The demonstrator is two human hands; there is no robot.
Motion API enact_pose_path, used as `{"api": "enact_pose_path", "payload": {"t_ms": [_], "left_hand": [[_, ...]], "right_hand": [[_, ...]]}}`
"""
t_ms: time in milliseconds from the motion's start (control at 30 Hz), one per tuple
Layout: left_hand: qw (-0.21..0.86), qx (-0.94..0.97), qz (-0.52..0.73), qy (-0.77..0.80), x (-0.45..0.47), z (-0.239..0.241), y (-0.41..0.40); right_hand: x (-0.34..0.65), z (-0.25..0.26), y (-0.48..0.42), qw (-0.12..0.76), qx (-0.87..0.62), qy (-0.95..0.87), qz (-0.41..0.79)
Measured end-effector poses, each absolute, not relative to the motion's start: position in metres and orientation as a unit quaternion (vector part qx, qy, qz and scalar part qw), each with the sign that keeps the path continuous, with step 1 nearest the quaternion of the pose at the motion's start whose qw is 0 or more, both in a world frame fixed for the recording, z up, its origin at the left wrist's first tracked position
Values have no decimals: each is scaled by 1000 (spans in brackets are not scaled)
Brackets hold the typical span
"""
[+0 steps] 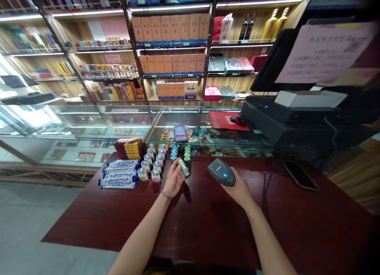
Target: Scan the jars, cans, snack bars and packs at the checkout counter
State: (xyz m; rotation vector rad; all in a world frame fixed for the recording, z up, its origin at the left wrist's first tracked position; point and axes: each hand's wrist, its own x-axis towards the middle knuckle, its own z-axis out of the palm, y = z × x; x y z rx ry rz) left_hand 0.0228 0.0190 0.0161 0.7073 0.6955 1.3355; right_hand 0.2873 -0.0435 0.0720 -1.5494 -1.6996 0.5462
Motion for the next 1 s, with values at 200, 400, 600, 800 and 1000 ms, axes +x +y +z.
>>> {"api": "enact_pose_path", "payload": {"t_ms": [200,400,600,800,1000], "left_hand": [[745,203,571,279,1,11,21],[751,211,565,268,2,10,23],[733,245,566,286,3,6,27],[736,238,568,282,3,5,27],[736,247,566,278,4,11,21]], "right_hand": [[263,69,-63,299,-572,-743,177],[240,65,-83,201,-547,-806,102],[233,71,-85,179,-539,-818,87],[236,73,-84,183,-545,-813,95],[244,69,-83,211,-555,-798,104]]}}
